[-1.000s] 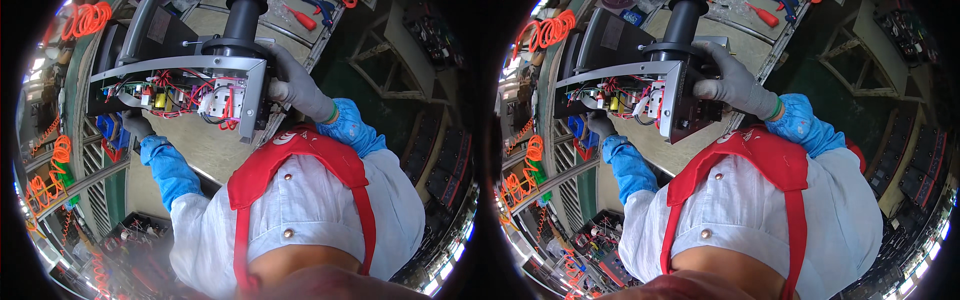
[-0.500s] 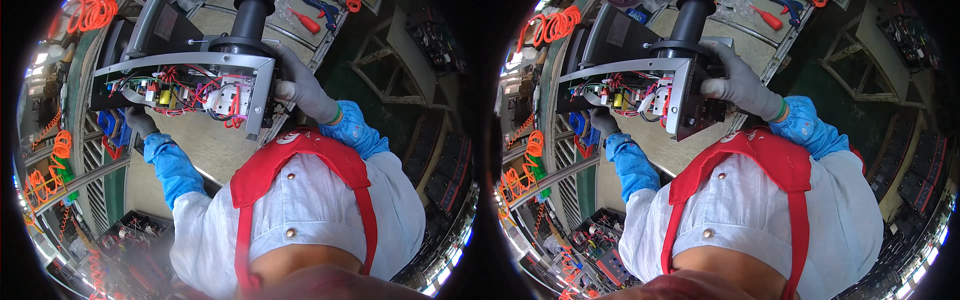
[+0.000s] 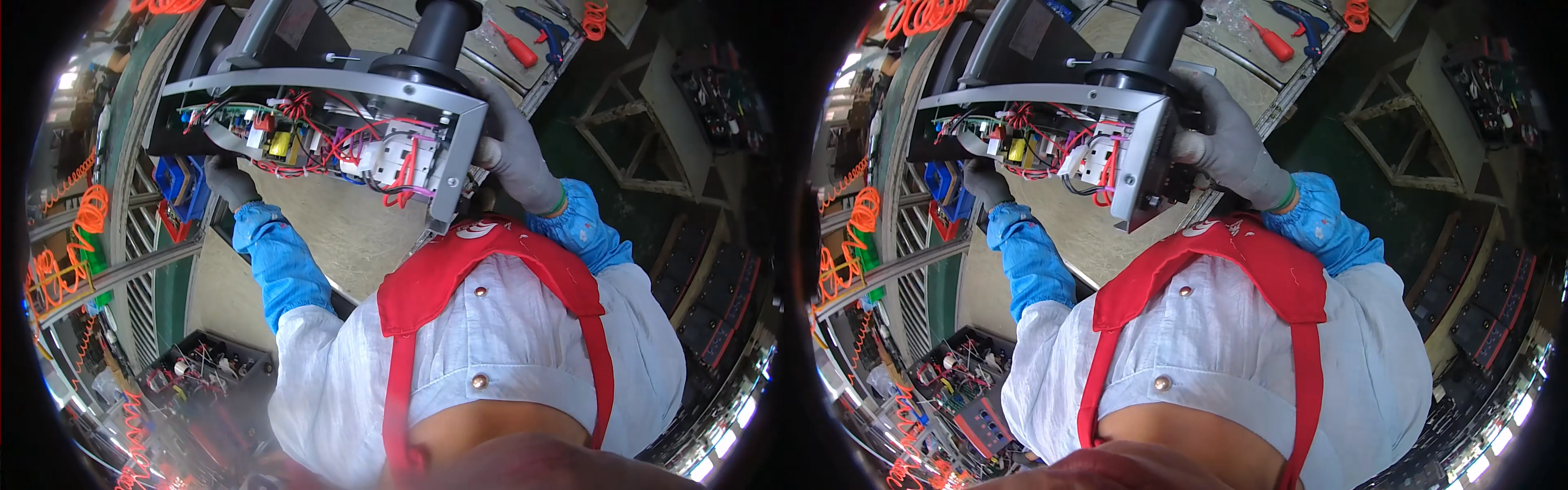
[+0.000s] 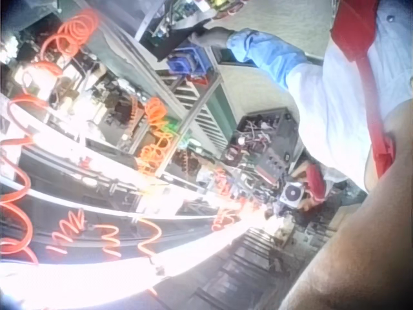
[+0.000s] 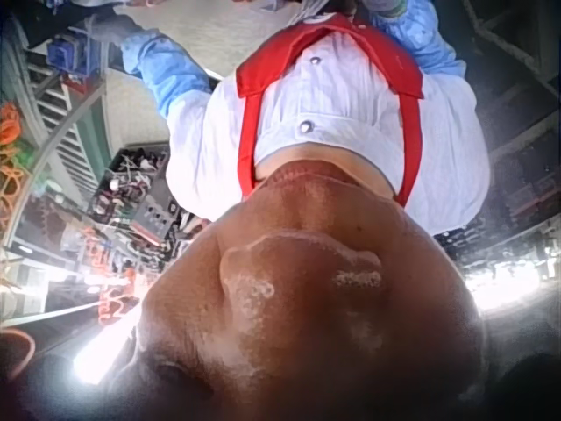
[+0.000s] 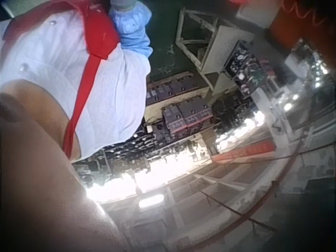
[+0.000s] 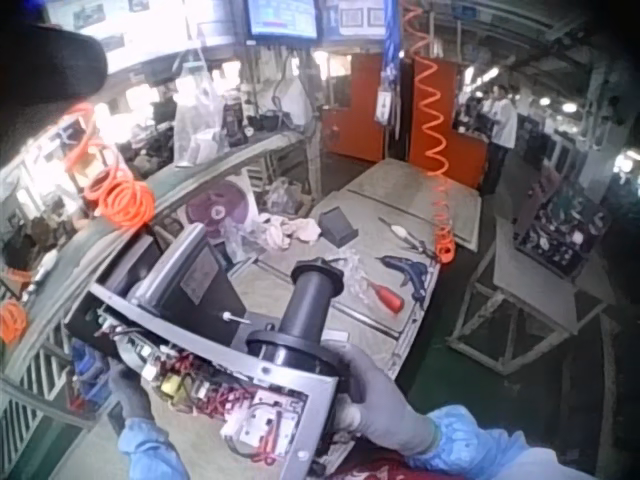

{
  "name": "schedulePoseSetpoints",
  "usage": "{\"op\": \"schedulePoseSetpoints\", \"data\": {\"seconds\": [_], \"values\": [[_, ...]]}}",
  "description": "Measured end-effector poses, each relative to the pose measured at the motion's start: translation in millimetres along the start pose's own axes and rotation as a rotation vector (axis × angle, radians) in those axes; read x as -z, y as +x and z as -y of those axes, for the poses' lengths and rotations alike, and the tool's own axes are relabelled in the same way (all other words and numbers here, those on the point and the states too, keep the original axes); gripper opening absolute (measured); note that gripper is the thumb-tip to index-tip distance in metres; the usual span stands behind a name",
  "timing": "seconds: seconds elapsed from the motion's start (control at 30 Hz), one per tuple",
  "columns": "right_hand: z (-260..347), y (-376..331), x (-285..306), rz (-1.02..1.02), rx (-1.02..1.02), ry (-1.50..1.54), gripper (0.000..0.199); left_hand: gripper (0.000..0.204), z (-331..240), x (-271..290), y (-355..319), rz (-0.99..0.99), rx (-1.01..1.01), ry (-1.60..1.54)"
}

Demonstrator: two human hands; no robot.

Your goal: Assembling internal components and wiring of an electronic device chassis at a factory workstation.

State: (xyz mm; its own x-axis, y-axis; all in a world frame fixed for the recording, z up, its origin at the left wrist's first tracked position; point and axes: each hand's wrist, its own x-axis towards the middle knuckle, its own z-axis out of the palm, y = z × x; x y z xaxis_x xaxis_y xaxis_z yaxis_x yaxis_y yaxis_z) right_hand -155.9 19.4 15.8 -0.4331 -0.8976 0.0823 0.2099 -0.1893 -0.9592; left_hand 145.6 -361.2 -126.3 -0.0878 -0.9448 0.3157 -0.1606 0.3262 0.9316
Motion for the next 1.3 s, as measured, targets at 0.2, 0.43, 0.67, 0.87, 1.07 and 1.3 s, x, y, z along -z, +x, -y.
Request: {"op": "schedulePoseSetpoints", "data": {"seconds": [0.2, 0.43, 0.67, 0.87, 1.07, 1.3], "values": [[13.2, -2.7, -6.5, -0.003, -0.023, -0.003, 0.095, 0.035, -5.2, -5.9, -5.3, -0.022, 0.075, -0.237], [16.6, -2.0, -0.7, 0.028, -0.078, -0.15, 0.114, 0.036, -4.0, -5.5, -11.9, -0.076, 0.121, -0.333], [-36.0, 32.5, 58.9, -0.351, -0.008, -0.216, 0.06, 0.032, 10.4, 8.8, -9.7, 0.178, -0.019, 0.222], [-160.4, 96.4, 143.6, 0.015, -0.025, -0.812, 0.025, 0.011, 77.1, 37.4, 49.1, 0.47, -0.73, 1.668], [-163.4, 103.2, 121.1, 0.087, 0.062, -1.061, 0.031, 0.011, 79.8, -3.3, 23.8, 0.492, -0.257, 1.412], [-122.1, 144.5, 118.5, -0.033, -0.118, -0.737, 0.051, 0.011, 42.3, -67.1, -2.8, 0.484, -0.085, 1.113]]}}
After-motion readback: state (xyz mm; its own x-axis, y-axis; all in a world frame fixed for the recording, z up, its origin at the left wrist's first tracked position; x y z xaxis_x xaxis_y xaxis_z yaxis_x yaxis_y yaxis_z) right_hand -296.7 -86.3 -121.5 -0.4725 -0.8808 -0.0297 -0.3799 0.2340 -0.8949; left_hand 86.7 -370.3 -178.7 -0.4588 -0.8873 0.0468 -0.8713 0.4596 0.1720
